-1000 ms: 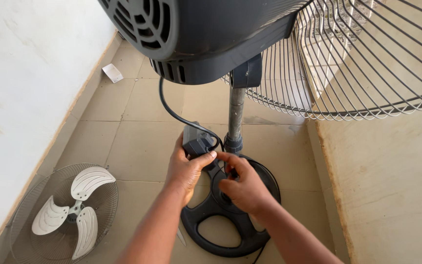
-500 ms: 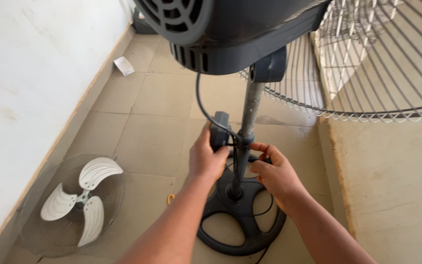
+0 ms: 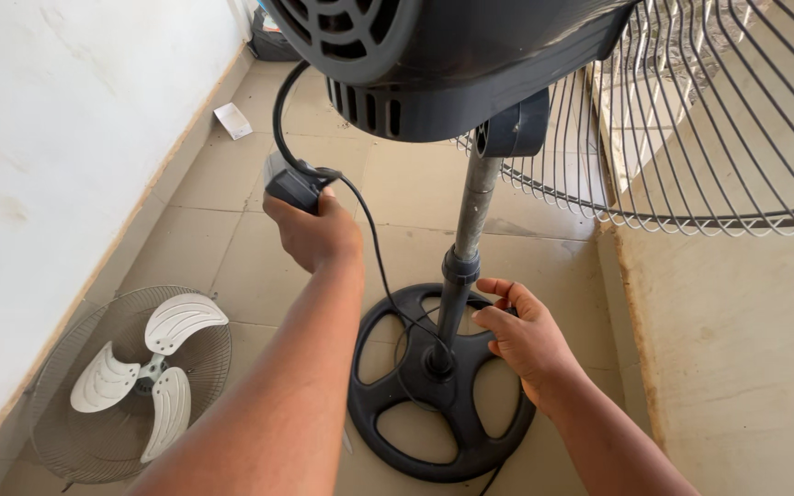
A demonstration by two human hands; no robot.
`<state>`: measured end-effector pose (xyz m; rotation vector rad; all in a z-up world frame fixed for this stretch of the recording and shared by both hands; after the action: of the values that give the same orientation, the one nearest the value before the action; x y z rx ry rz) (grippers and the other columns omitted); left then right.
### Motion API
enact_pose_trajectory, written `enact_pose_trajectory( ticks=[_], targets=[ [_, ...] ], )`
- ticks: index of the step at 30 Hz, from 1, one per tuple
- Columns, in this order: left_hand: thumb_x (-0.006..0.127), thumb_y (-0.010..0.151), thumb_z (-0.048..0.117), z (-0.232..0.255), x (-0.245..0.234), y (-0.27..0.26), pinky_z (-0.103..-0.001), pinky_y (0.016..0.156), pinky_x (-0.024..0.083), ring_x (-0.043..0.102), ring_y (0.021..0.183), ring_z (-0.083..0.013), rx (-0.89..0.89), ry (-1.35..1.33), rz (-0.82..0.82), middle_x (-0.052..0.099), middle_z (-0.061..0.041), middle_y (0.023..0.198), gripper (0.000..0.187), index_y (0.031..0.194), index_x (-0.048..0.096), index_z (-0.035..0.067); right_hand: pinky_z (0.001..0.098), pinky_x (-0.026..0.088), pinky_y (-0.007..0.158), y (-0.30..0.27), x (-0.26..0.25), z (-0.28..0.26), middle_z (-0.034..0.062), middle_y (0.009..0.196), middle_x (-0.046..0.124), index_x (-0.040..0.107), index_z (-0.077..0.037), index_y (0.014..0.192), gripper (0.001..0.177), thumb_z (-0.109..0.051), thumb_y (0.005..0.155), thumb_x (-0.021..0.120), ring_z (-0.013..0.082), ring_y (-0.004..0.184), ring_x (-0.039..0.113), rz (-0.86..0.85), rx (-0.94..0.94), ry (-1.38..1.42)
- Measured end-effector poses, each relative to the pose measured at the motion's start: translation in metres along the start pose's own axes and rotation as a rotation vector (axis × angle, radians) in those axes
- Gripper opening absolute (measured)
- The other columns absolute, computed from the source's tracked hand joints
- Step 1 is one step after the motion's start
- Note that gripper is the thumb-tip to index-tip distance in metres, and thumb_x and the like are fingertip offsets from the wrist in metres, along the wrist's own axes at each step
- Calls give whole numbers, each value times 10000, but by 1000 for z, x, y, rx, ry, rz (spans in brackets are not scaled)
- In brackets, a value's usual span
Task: The person attaches a black plastic control box to the stand of a pedestal fan using a zip tie. They thread the tie through the box and around the stand, then pull it tight to secure the component in place.
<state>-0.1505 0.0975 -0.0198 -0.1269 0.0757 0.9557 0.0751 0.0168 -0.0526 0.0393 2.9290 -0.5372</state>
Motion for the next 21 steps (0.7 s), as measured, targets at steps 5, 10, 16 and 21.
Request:
enact_pose_trajectory(
  ticks=[5,10,16,21],
  targets=[
    [743,895,207,-33,-15,-28,-454,910,556,682,1110,-325,131,223,-194,649,-131,1271,599,1387,405,158,286,451,705,0,9,-1,-13,997,475,658,-153,1318,507,-48,823,622,112,782,487,16,34,44],
    [757,883,169,-60,6,-71,-433,963,546,689,1139,-312,224,197,-383,681,-126,1251,633,1416,416,189,288,410,647,3,1,-3,3,1021,453,636,-118,1335,611,72,758,577,122,713,454,6,6,61],
    [730,858,26,-52,4,-90,-443,951,538,669,1162,-295,250,37,-536,654,-114,1256,584,1337,428,170,261,414,678,1,-7,2,0,990,459,641,-95,1338,620,89,753,558,118,705,441,12,-1,77],
    [732,847,9,-45,-1,-93,-450,935,542,679,1147,-309,308,50,-559,663,-126,1235,536,1269,434,152,274,466,725,2,-12,8,23,930,504,645,-107,1335,532,21,822,587,107,743,499,31,29,72]
  ],
)
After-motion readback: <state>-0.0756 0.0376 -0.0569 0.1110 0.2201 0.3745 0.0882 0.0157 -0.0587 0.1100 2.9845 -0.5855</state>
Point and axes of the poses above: each hand's wrist, its own y-axis towards the middle knuckle, its own x-axis out of the palm, z = x × y, the point moved 1 cm from there along y, towards the middle knuckle
